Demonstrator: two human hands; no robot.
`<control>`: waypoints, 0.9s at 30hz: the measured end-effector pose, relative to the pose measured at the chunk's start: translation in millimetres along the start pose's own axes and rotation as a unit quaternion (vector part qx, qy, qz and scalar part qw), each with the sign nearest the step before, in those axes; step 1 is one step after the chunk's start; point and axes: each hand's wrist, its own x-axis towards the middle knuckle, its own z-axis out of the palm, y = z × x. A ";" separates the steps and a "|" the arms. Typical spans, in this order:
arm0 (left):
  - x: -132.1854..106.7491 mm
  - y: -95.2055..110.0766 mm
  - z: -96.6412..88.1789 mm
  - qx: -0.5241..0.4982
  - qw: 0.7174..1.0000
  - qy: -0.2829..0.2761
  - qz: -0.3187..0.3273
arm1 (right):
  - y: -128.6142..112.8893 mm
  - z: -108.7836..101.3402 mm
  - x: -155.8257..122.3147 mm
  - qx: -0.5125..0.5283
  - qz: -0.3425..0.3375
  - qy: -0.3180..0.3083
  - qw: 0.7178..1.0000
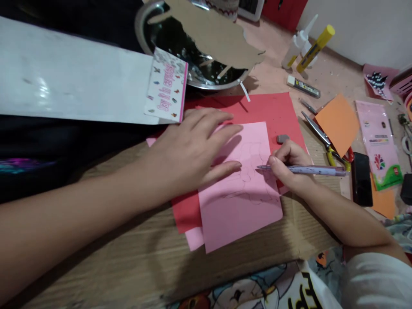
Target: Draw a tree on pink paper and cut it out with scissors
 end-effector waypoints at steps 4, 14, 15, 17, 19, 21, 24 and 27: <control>12.1 -1.5 3.5 0.011 0.996 -0.039 -0.074 | 1.2 4.2 9.3 0.051 -0.001 0.032 0.998; 25.6 28.4 -20.3 0.106 0.976 -0.136 -0.133 | -0.1 -9.3 8.3 0.086 -0.020 0.009 0.996; 22.2 31.6 -23.0 0.112 0.974 -0.146 -0.134 | -2.5 -16.4 4.2 0.053 -0.026 0.007 0.998; 11.1 35.9 -24.4 0.120 0.970 -0.162 -0.134 | -7.2 -32.1 -7.1 -0.030 -0.039 0.015 0.999; -4.7 37.2 -19.4 0.124 0.971 -0.156 -0.133 | -9.7 -47.1 -20.6 -0.107 -0.050 0.024 0.993; -22.2 36.9 -10.6 0.110 0.978 -0.121 -0.130 | -8.6 -58.4 -33.8 -0.145 -0.061 0.023 0.987; -46.3 38.1 -2.4 0.050 0.985 -0.096 -0.135 | -1.8 -65.5 -48.7 -0.129 -0.063 0.016 0.990; -66.2 43.4 -10.3 -0.005 0.982 -0.125 -0.140 | 5.8 -62.9 -56.8 -0.057 -0.018 0.019 0.998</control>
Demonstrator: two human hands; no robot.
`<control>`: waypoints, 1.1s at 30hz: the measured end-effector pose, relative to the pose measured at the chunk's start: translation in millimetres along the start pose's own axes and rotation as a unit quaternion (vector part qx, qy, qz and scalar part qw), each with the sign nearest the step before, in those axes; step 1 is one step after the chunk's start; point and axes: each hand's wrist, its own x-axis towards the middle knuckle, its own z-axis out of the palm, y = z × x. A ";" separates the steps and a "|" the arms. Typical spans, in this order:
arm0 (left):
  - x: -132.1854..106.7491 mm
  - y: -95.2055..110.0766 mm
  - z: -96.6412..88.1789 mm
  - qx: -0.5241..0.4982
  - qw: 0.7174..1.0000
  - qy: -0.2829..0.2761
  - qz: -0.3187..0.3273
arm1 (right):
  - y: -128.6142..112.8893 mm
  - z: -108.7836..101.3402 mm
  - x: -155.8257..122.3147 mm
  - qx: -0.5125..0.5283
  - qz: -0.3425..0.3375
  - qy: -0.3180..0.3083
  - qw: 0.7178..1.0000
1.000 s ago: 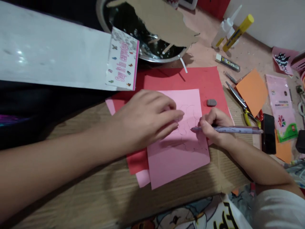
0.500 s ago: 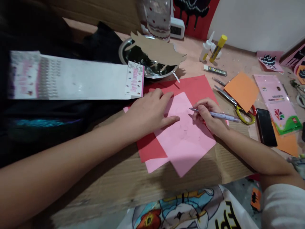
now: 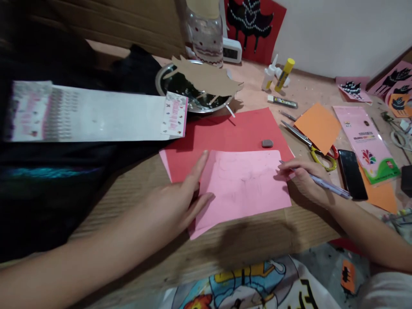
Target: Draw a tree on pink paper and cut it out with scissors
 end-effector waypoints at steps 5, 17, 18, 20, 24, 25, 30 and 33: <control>-27.4 11.0 -16.0 0.149 0.983 0.061 0.083 | 1.7 8.0 0.5 0.089 0.048 -0.008 0.995; 15.2 84.5 36.8 0.179 0.944 0.044 0.273 | -8.1 52.2 45.9 0.229 0.033 -0.079 0.970; 16.1 83.2 37.2 0.179 0.943 0.057 0.276 | -8.4 47.4 46.6 0.194 0.007 -0.057 0.979; 16.8 80.8 35.8 0.171 0.942 0.084 0.275 | -9.6 32.9 50.7 0.082 -0.052 -0.028 0.995; 18.5 80.6 28.6 0.157 0.945 0.101 0.267 | -2.9 7.9 70.8 -0.220 -0.128 0.001 0.967; 18.9 81.2 26.9 0.158 0.946 0.097 0.268 | 1.4 5.9 76.3 -0.260 -0.126 0.002 0.957; 18.3 83.2 25.3 0.154 0.947 0.079 0.269 | 14.3 10.0 85.8 -0.260 -0.103 -0.011 0.960; 16.6 82.7 26.3 0.140 0.948 0.069 0.278 | 0.0 8.9 73.3 -0.197 -0.127 -0.062 0.970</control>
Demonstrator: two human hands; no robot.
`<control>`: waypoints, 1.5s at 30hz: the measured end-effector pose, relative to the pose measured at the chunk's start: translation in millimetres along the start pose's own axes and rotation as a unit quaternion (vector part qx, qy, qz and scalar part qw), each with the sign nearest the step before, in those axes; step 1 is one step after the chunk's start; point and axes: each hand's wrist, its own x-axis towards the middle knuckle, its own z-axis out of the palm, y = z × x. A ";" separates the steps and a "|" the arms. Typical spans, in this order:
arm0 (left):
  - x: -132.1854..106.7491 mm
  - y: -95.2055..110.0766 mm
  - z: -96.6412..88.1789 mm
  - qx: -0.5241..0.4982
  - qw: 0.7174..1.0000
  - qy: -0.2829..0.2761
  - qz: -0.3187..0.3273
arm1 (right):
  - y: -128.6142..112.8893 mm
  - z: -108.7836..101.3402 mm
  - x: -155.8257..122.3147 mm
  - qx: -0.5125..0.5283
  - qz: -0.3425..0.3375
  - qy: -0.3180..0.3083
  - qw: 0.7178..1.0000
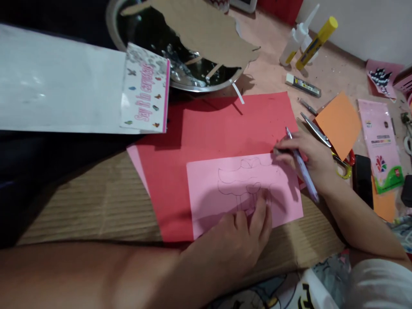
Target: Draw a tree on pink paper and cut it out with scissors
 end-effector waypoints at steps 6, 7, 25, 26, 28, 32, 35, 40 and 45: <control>-2.2 1.6 1.2 -0.016 1.000 0.002 -0.016 | -38.3 -10.0 -13.4 0.043 0.113 -0.224 0.967; -2.2 2.3 1.9 -0.016 1.000 0.001 -0.017 | -40.7 -8.1 -12.0 0.043 0.131 -0.232 0.963; -0.2 4.8 7.1 -0.016 1.000 -0.001 -0.022 | -32.7 8.9 -6.8 -0.026 -0.015 -0.180 0.983; -0.1 4.4 7.2 -0.010 1.000 -0.005 -0.019 | -26.3 9.4 -7.6 -0.032 -0.018 -0.157 0.987; 0.1 3.1 6.4 0.008 1.000 -0.003 -0.012 | -13.1 7.5 -7.4 -0.051 -0.016 -0.077 0.996; 1.0 -0.3 3.0 0.020 1.000 0.011 0.002 | -5.6 0.0 -5.7 -0.060 -0.065 0.084 0.992; 1.9 -1.9 1.4 0.013 1.000 0.014 0.005 | -19.5 5.8 -8.7 0.074 -0.092 0.058 0.991; 4.6 -1.2 -0.2 0.009 0.999 0.036 -0.020 | -30.8 33.0 -15.0 0.246 0.131 -0.022 0.960; 5.0 0.5 -1.0 0.021 0.997 0.066 -0.043 | -22.7 43.1 -12.7 0.268 0.159 -0.014 0.950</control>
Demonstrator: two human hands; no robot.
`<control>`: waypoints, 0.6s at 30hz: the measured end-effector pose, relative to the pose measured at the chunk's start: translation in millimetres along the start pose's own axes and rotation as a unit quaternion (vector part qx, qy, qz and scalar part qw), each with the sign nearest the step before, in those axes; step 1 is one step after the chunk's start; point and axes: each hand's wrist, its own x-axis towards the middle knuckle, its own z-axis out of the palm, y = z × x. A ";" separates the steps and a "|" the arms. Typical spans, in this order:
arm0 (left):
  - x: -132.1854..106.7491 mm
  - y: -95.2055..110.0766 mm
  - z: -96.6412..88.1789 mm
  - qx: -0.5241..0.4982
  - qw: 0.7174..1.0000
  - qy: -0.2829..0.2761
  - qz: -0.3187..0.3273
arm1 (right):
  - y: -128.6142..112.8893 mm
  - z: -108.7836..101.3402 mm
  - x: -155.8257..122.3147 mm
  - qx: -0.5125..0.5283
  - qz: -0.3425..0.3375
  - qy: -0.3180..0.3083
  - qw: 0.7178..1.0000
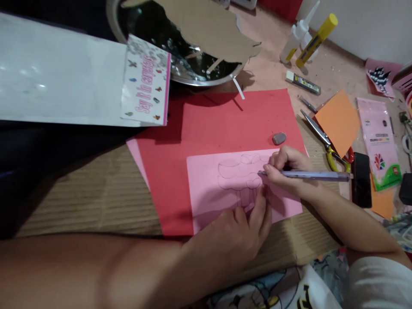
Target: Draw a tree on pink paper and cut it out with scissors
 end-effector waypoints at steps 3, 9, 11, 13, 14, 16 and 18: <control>-0.7 0.1 1.0 0.000 1.000 0.005 -0.002 | -0.8 0.4 0.6 -0.016 0.001 0.002 1.000; -0.3 -0.9 2.2 0.000 1.000 0.010 0.000 | -2.8 3.4 -0.2 -0.027 0.014 0.009 0.999; -0.4 -0.3 2.1 0.001 1.000 0.013 0.001 | -1.9 3.5 -0.1 -0.028 0.013 0.006 0.999; -0.7 1.0 2.7 0.002 1.000 0.016 -0.003 | -0.9 3.2 0.0 -0.030 0.005 0.008 1.000; -1.0 1.7 3.2 0.002 1.000 0.016 -0.004 | -0.5 2.9 -0.1 -0.029 0.001 0.008 1.000; -1.7 2.7 4.8 0.003 1.000 0.016 -0.005 | -0.6 2.2 -0.1 -0.025 0.002 0.005 1.000; -2.5 2.8 6.4 0.004 1.000 0.018 -0.004 | -1.7 1.1 -0.1 -0.020 0.009 0.001 1.000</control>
